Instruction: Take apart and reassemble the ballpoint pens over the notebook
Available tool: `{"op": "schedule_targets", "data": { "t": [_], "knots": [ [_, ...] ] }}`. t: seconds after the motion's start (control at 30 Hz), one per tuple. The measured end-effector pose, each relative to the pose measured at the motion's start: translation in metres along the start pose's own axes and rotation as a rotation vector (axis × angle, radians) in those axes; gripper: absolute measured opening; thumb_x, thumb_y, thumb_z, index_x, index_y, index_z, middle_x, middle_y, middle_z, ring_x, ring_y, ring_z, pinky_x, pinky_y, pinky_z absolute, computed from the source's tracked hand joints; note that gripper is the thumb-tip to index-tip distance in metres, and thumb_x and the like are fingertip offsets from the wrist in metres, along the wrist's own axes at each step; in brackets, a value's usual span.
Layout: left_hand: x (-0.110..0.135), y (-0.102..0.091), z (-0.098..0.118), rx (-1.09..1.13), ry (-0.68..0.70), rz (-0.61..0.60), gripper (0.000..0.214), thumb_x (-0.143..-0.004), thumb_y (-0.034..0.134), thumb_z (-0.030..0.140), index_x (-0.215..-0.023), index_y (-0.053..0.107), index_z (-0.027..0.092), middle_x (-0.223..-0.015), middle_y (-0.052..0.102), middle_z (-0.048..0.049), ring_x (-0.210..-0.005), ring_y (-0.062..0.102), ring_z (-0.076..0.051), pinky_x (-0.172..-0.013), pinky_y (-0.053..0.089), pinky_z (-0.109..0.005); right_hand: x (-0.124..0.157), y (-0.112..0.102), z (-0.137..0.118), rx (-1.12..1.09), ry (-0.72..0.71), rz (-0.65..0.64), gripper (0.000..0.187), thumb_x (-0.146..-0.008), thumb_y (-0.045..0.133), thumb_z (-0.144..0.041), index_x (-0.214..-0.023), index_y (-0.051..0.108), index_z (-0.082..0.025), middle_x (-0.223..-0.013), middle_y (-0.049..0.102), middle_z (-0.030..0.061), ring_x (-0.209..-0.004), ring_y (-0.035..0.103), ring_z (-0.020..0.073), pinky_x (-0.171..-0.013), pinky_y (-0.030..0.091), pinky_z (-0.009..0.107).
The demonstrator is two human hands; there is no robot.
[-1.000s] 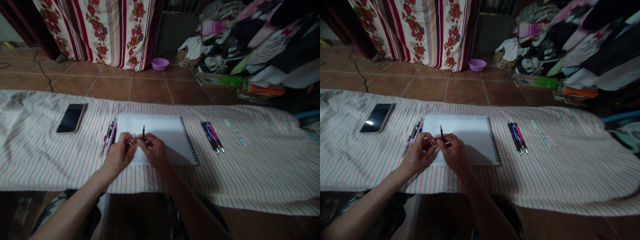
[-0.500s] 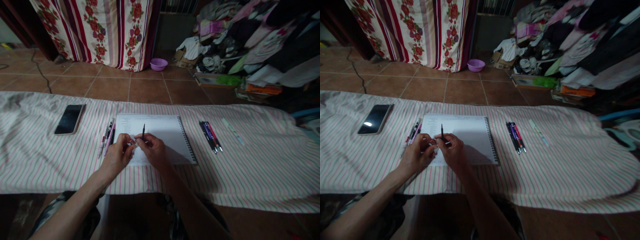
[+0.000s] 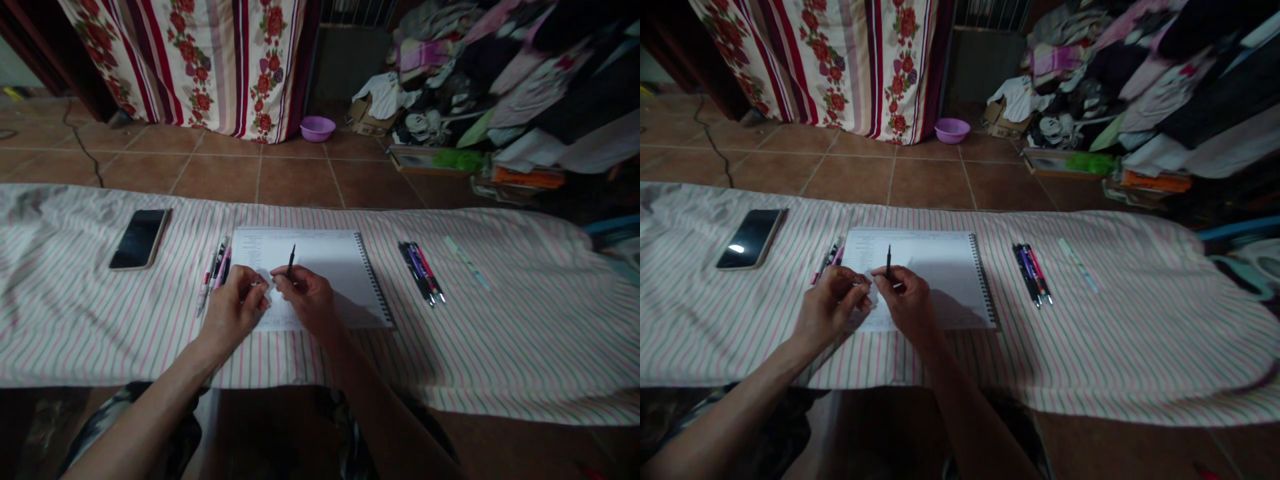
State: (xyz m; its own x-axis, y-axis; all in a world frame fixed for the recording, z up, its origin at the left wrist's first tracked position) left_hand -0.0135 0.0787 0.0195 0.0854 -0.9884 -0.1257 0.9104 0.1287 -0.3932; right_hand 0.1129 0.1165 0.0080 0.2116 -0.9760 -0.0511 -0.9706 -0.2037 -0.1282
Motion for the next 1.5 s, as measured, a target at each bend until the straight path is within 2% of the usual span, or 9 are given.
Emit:
{"op": "schedule_targets", "data": {
  "t": [0.13, 0.23, 0.3, 0.47, 0.57, 0.7, 0.8, 1.0, 1.5],
  "knots": [
    [0.001, -0.003, -0.003, 0.079, -0.053, 0.054, 0.013, -0.079, 0.054, 0.026, -0.084, 0.043, 0.020, -0.069, 0.064, 0.0017, -0.056, 0.063, -0.013, -0.056, 0.050, -0.025, 0.000, -0.001, 0.003, -0.015, 0.022, 0.005, 0.016, -0.074, 0.056, -0.029, -0.082, 0.066, -0.019, -0.070, 0.066, 0.0004, -0.057, 0.056, 0.0093, -0.054, 0.044, 0.020],
    [-0.001, -0.005, -0.008, 0.284, -0.128, 0.096, 0.020, -0.075, 0.060, 0.026, -0.083, 0.043, 0.019, -0.068, 0.065, 0.0015, -0.052, 0.063, -0.014, -0.052, 0.051, -0.026, 0.000, -0.001, 0.005, -0.053, 0.039, 0.011, 0.017, -0.073, 0.057, -0.030, -0.082, 0.066, -0.019, -0.067, 0.064, 0.0000, -0.057, 0.055, 0.0098, -0.053, 0.044, 0.021],
    [-0.003, -0.011, -0.010, 0.457, -0.167, 0.154, 0.025, -0.072, 0.063, 0.025, -0.082, 0.041, 0.020, -0.066, 0.066, 0.0013, -0.049, 0.063, -0.015, -0.048, 0.051, -0.027, -0.001, -0.001, 0.007, -0.115, 0.056, 0.022, 0.018, -0.072, 0.058, -0.031, -0.082, 0.066, -0.019, -0.068, 0.065, 0.0007, -0.059, 0.057, 0.0106, -0.053, 0.045, 0.021],
    [-0.009, -0.018, -0.008, 0.645, -0.164, 0.157, 0.023, -0.071, 0.064, 0.019, -0.081, 0.043, 0.018, -0.075, 0.069, -0.0032, -0.048, 0.060, -0.011, -0.045, 0.046, -0.021, -0.002, -0.007, 0.013, -0.324, 0.130, 0.093, 0.024, -0.072, 0.060, -0.039, -0.082, 0.067, -0.020, -0.075, 0.066, 0.0029, -0.067, 0.058, 0.0122, -0.054, 0.046, 0.021],
    [-0.009, -0.020, -0.015, 0.719, -0.187, 0.178, 0.021, -0.070, 0.065, 0.016, -0.078, 0.045, 0.017, -0.074, 0.069, -0.0034, -0.047, 0.058, -0.008, -0.044, 0.042, -0.017, -0.001, -0.009, 0.013, -0.345, 0.146, 0.124, 0.025, -0.074, 0.058, -0.042, -0.084, 0.068, -0.021, -0.066, 0.059, -0.0007, -0.057, 0.051, 0.0081, -0.050, 0.041, 0.019],
    [-0.008, -0.019, -0.029, 0.849, -0.288, 0.242, 0.014, -0.070, 0.063, 0.011, -0.073, 0.050, 0.015, -0.073, 0.069, -0.0040, -0.052, 0.060, -0.007, -0.049, 0.047, -0.015, 0.000, -0.001, 0.010, -0.401, 0.130, 0.074, 0.027, -0.076, 0.056, -0.043, -0.085, 0.067, -0.020, -0.051, 0.044, -0.0059, -0.044, 0.038, 0.0050, -0.044, 0.034, 0.019],
    [-0.004, -0.013, -0.039, 0.930, -0.419, 0.261, 0.010, -0.074, 0.057, 0.006, -0.069, 0.053, 0.012, -0.074, 0.069, -0.0062, -0.052, 0.061, -0.006, -0.051, 0.050, -0.013, 0.002, 0.003, 0.015, -0.469, 0.161, 0.089, 0.025, -0.073, 0.061, -0.041, -0.082, 0.068, -0.019, -0.055, 0.053, -0.0045, -0.048, 0.046, 0.0051, -0.049, 0.039, 0.019],
    [0.002, -0.003, -0.051, 1.061, -0.580, 0.314, 0.021, -0.080, 0.047, 0.000, -0.064, 0.057, 0.009, -0.070, 0.069, -0.0098, -0.054, 0.063, -0.007, -0.054, 0.053, -0.012, 0.004, 0.002, 0.025, -0.562, 0.261, 0.173, 0.024, -0.065, 0.069, -0.038, -0.077, 0.069, -0.017, -0.063, 0.066, 0.0000, -0.059, 0.062, 0.0111, -0.063, 0.052, 0.026],
    [0.008, 0.007, -0.051, 1.141, -0.664, 0.354, 0.026, -0.082, 0.043, -0.001, -0.064, 0.060, 0.006, -0.072, 0.067, -0.0111, -0.059, 0.064, -0.008, -0.058, 0.053, -0.011, 0.003, 0.005, 0.018, -0.576, 0.206, 0.121, 0.019, -0.066, 0.069, -0.033, -0.077, 0.069, -0.018, -0.067, 0.068, 0.0002, -0.064, 0.065, 0.0129, -0.067, 0.056, 0.029]
  ]
}}
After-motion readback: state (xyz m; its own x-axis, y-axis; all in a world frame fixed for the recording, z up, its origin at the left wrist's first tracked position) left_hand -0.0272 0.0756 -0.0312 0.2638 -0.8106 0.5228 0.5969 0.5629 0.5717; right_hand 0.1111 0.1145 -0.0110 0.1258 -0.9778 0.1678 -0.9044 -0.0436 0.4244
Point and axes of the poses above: each hand's wrist, its own x-axis away from the middle knuckle, its own y-axis out of the palm, z = x × y, the point moved 10 cm from there along -x, towards the middle knuckle
